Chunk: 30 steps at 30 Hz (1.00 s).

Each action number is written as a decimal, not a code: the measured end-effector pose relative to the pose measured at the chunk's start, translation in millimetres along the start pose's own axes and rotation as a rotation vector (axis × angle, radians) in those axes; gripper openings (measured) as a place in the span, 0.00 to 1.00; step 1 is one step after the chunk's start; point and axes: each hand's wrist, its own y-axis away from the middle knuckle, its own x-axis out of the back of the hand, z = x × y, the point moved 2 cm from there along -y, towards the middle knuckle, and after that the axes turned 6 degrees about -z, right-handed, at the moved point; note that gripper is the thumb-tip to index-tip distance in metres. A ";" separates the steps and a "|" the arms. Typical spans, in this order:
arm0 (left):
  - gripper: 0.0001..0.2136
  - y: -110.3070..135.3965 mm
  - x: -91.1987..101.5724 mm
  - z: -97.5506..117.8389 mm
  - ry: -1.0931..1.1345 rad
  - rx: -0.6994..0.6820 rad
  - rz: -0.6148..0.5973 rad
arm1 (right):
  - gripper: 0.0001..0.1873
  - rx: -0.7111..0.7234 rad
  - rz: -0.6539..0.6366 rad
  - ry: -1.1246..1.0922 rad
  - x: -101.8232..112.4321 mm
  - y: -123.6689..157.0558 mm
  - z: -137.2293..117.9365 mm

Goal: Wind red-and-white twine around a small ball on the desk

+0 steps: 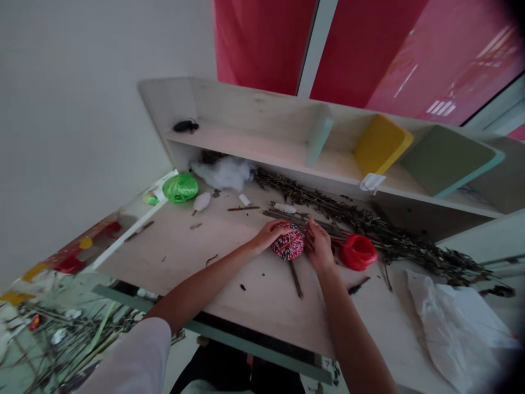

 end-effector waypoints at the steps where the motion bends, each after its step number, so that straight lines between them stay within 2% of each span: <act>1: 0.14 -0.4 0.0 -0.6 0.034 0.007 0.004 | 0.21 0.015 0.020 0.031 -0.7 0.4 1.3; 7: 0.11 -2.2 4.9 -2.0 0.468 0.136 0.110 | 0.25 0.102 0.114 0.225 -2.2 0.3 6.6; 12: 0.09 -4.9 13.0 -1.2 0.718 0.124 0.166 | 0.25 0.300 0.117 0.522 -2.2 -0.6 11.5; 14: 0.11 -5.4 14.7 -1.6 0.802 0.153 0.137 | 0.24 0.358 0.100 0.623 -2.8 0.2 13.8; 18: 0.20 -4.4 18.5 -0.9 0.866 0.222 0.075 | 0.21 0.439 0.060 0.795 -5.3 4.4 16.9; 26: 0.32 -8.7 32.5 -0.1 0.945 0.148 0.081 | 0.18 0.478 -0.013 0.898 -9.3 12.8 21.1; 30: 0.31 -9.6 31.7 -0.6 0.956 0.158 0.052 | 0.17 0.502 -0.051 0.966 -10.7 14.5 23.6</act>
